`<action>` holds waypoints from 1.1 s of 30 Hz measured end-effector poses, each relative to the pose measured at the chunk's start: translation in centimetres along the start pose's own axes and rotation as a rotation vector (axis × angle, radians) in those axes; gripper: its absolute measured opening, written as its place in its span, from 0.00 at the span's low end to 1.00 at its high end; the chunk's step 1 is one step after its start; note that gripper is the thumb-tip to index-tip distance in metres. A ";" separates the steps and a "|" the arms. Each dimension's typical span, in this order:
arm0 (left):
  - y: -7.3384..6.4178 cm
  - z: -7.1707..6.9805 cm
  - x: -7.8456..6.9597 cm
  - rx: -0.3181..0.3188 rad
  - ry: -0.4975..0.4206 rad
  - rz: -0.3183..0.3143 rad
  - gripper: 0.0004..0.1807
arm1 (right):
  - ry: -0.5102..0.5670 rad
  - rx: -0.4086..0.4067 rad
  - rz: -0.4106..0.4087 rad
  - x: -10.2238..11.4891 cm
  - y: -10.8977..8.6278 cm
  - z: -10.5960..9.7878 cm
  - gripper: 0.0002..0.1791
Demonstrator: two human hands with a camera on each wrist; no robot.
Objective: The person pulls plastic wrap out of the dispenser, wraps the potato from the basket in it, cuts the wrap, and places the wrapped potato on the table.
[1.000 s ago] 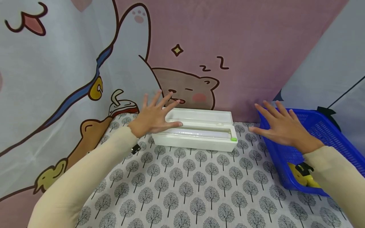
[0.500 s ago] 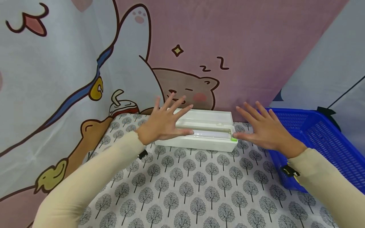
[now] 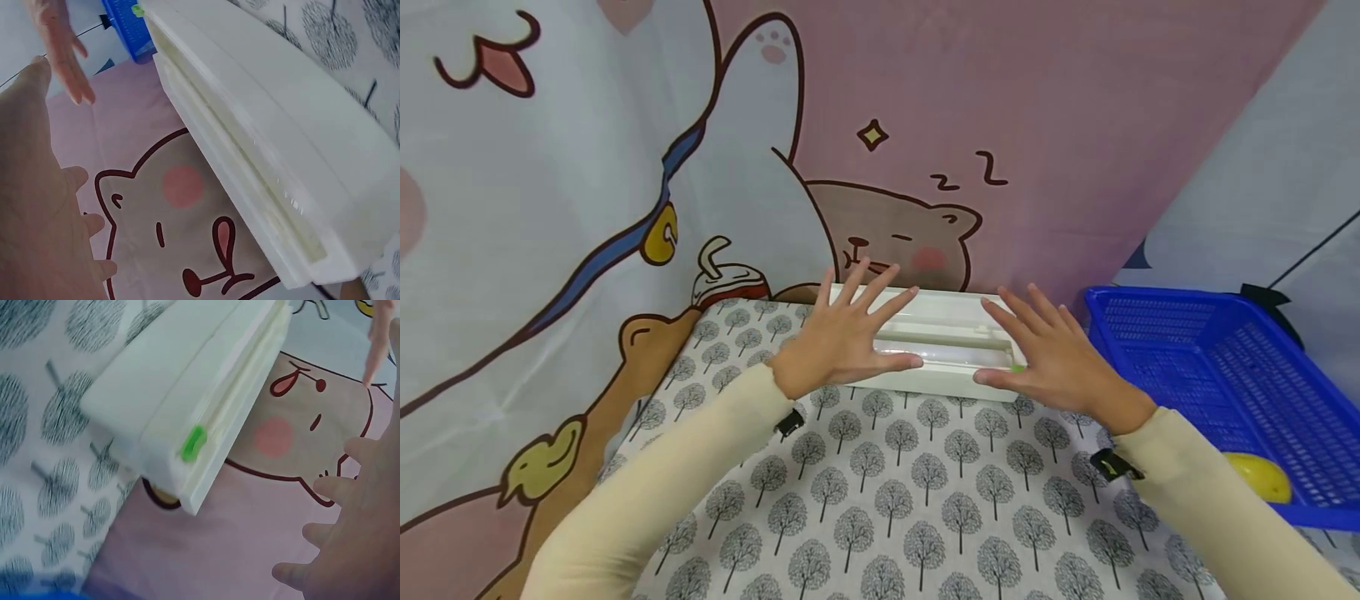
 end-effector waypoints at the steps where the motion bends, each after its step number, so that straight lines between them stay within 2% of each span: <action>1: -0.1 0.1 0.0 0.002 -0.010 -0.010 0.54 | 0.015 -0.005 0.001 0.1 0.1 0.2 0.56; 4: -0.3 0.5 0.2 -0.006 -0.036 -0.039 0.53 | 0.079 -0.030 0.012 0.3 0.4 0.6 0.57; 8: -0.7 0.4 0.8 -0.047 -0.121 -0.059 0.53 | 0.214 -0.097 0.011 0.3 0.6 0.9 0.56; 13: -1.4 0.9 1.7 -0.119 -0.289 -0.059 0.48 | 0.420 -0.182 0.003 0.0 0.2 1.2 0.51; 17: -2.1 2.1 2.7 -0.170 -0.453 -0.104 0.45 | 0.544 -0.184 0.051 -0.8 -0.2 2.1 0.48; 21: -2.7 3.5 4.1 -0.204 -0.604 -0.189 0.41 | 0.624 -0.185 0.089 -1.7 -0.4 3.4 0.46; 25: -3.1 4.7 5.3 -0.240 -0.700 -0.238 0.38 | 0.681 -0.221 0.107 -2.8 -0.3 4.6 0.44; 30: -3.3 5.8 6.8 -0.292 -0.769 -0.243 0.34 | 0.793 -0.283 0.101 -3.8 -0.1 5.5 0.39; 33: -3.3 6.2 7.4 -0.317 -0.798 -0.227 0.31 | 0.820 -0.304 0.094 -4.2 0.1 5.8 0.38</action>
Point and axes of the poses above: each hand's wrist, its own y-axis towards the middle knuckle, its own z-axis out of the palm, x = y × z, the point moved 5 cm from there along y, towards the middle knuckle, and after that the axes turned 1 degree about z, right-handed, at the moved point
